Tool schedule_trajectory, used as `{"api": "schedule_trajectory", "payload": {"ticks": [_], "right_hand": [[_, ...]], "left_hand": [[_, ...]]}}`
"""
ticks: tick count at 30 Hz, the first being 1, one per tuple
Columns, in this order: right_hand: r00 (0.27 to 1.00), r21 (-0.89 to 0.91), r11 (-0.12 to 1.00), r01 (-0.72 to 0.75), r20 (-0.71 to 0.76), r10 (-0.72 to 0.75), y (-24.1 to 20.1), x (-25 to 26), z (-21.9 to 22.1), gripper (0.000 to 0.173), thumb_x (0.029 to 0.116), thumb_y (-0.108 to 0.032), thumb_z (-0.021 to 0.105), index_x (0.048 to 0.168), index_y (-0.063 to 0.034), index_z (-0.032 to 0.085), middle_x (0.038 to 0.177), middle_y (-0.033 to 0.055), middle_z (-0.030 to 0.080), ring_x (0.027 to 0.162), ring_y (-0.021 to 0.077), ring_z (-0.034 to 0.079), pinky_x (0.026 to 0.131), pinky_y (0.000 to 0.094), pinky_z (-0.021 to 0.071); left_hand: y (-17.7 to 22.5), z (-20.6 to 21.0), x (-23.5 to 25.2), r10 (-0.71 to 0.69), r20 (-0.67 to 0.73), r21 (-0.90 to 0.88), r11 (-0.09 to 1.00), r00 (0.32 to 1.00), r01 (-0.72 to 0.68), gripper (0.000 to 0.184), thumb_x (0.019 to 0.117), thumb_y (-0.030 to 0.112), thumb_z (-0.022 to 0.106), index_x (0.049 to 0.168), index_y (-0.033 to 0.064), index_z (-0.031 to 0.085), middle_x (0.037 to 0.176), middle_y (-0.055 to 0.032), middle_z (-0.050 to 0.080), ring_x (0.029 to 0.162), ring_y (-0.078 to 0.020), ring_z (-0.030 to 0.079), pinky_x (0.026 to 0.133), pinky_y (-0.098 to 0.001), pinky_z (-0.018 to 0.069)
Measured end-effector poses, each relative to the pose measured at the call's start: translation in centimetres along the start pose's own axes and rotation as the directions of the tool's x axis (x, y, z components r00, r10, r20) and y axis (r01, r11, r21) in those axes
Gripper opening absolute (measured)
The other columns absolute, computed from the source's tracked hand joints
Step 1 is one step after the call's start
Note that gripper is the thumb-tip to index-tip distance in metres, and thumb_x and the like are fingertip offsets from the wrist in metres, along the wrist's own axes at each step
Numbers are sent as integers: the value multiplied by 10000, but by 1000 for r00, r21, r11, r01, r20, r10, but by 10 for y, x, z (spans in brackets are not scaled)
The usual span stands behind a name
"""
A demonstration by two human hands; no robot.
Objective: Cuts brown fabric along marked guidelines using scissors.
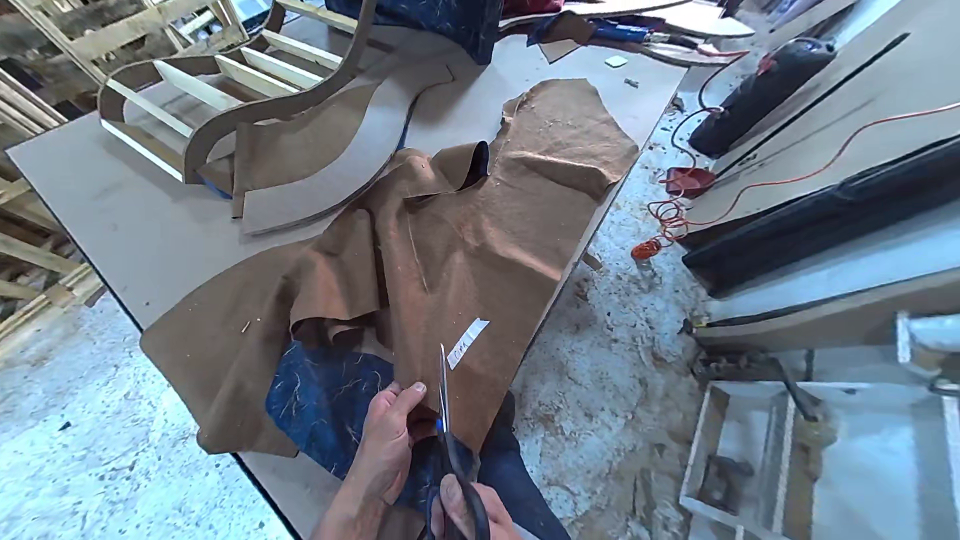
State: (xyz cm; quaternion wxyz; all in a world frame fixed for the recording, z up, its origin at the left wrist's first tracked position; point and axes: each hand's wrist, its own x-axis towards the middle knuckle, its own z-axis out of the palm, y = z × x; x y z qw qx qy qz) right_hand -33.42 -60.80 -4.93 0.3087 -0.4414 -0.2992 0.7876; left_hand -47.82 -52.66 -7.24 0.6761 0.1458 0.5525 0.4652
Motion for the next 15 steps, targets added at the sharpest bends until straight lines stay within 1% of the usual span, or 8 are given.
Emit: {"api": "schedule_trajectory", "payload": {"ticks": [2,4,6,9,11,15], "right_hand": [[1000,-10,1000,6,-11,-6,-5,5,0,456,1052,-475,467,855,-94,621,596,-42,594,450,53,537,397,228,444],[999,-51,999,16,-38,-18,-6,5,2,417,1056,-422,493,829,-96,621,581,-45,581,442,50,520,395,229,429],[998,-62,998,18,-52,-21,-8,6,2,401,1055,-399,509,819,-94,621,575,-43,570,439,49,511,392,229,422],[999,-44,999,2,-49,-5,-14,14,0,426,1069,-417,461,855,-82,615,591,-30,596,452,58,546,395,228,451],[998,-56,998,-9,-68,5,-22,22,-1,440,1075,-410,435,844,-82,615,589,-22,602,456,64,555,404,227,459],[993,-107,994,-17,-114,5,-29,24,-1,421,1071,-373,483,798,-85,623,555,-19,586,427,61,532,387,229,445]], "left_hand": [[-2,-1,0,12,9,4,1000,1000,-12,228,1065,97,439,1141,-69,575,902,-185,721,774,-237,735,693,-367,632],[-2,-2,0,15,1,-5,1000,1000,-15,224,1065,93,441,1135,-72,575,902,-187,722,775,-240,738,695,-369,635],[-2,-2,0,21,-2,-18,1000,1000,-21,219,1061,89,445,1126,-73,579,897,-186,721,773,-235,736,694,-363,633],[-3,-3,0,41,24,-35,999,999,-40,201,1036,66,459,1092,-67,599,894,-172,724,773,-219,735,705,-356,634],[-7,-4,1,74,40,-37,997,996,-72,199,1020,63,474,1066,-63,621,888,-164,729,775,-214,737,703,-355,634],[-10,-4,2,93,49,-48,995,994,-91,204,1026,62,476,1094,-73,613,899,-173,728,773,-224,738,702,-360,638]]}}
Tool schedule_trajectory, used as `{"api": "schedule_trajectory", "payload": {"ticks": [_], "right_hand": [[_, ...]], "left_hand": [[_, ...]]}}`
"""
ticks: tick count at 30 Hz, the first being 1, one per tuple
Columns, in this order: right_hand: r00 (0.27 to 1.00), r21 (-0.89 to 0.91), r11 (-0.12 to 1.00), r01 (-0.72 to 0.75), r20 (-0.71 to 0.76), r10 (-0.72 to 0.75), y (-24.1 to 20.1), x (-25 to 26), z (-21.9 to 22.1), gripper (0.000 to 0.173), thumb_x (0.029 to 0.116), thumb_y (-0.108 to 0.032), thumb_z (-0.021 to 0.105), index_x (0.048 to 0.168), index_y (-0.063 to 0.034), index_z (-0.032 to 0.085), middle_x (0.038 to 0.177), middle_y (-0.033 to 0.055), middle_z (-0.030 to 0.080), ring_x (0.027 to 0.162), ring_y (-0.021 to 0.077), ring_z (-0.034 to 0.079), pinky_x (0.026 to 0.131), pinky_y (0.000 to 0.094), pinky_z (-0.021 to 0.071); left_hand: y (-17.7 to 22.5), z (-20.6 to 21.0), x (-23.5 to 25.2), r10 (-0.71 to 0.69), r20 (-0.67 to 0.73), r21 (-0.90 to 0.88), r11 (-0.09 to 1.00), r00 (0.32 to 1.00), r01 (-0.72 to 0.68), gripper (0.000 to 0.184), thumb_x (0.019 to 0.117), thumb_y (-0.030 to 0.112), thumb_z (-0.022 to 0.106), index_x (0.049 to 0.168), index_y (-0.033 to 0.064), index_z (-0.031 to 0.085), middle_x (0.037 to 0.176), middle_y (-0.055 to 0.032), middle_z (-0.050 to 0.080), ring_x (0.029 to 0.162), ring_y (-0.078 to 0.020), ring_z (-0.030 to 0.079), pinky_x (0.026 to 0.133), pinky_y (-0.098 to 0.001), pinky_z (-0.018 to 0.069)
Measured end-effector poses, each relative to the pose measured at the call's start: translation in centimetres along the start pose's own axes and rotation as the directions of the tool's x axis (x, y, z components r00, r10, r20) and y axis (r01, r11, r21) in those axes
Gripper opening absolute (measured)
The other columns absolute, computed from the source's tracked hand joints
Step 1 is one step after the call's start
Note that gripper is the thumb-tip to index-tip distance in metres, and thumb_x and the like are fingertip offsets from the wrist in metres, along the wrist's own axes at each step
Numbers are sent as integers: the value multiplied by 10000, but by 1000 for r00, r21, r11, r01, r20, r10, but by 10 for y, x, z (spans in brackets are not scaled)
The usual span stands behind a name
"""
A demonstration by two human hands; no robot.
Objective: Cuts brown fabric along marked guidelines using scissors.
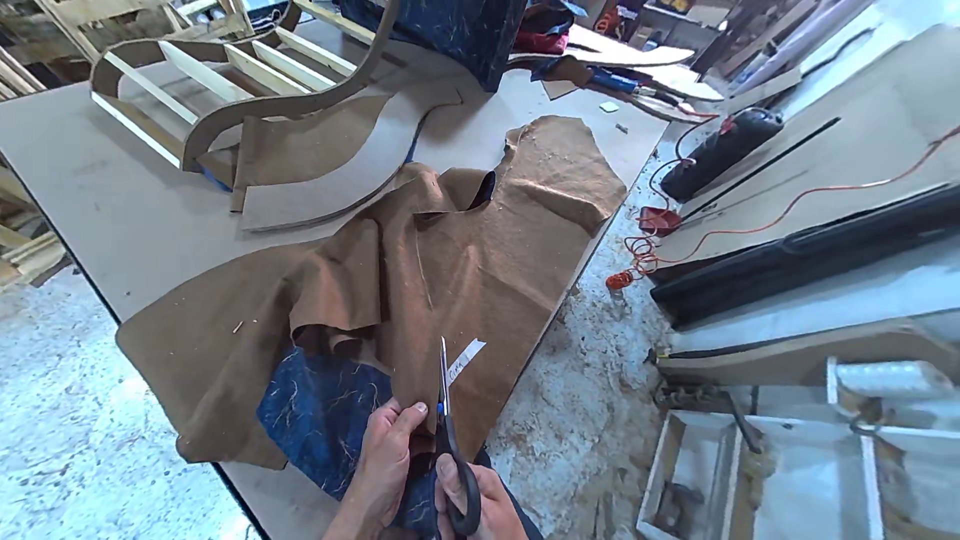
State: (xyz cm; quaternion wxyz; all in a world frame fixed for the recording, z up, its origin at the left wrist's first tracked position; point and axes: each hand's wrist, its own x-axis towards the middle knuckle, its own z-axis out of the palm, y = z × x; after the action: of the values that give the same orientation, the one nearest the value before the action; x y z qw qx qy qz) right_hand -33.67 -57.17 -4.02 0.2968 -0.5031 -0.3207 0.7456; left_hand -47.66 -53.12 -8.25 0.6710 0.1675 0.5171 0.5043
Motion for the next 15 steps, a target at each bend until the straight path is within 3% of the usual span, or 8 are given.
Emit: {"api": "schedule_trajectory", "payload": {"ticks": [5,11,15], "right_hand": [[999,-10,1000,-17,37,18,-12,12,-12,435,1078,-401,442,827,-93,622,582,-18,608,450,59,558,402,223,468],[997,-199,980,-23,64,36,-23,20,-38,345,1057,-332,520,831,-92,624,579,-49,579,458,52,541,418,239,470],[991,-219,975,-24,120,52,-30,31,-53,381,1052,-414,513,869,-100,627,621,-51,607,495,49,563,446,237,482]], "left_hand": [[-4,-1,-1,13,-1,52,999,1000,-13,196,1011,73,509,1082,-58,636,897,-160,734,772,-225,739,708,-363,640],[-7,3,-4,39,-69,165,986,997,-27,212,984,100,515,1061,-21,671,896,-128,753,761,-226,753,686,-384,655],[-8,5,-8,26,-116,211,978,993,-1,194,968,97,526,1021,0,685,872,-103,756,753,-210,753,695,-387,655]]}}
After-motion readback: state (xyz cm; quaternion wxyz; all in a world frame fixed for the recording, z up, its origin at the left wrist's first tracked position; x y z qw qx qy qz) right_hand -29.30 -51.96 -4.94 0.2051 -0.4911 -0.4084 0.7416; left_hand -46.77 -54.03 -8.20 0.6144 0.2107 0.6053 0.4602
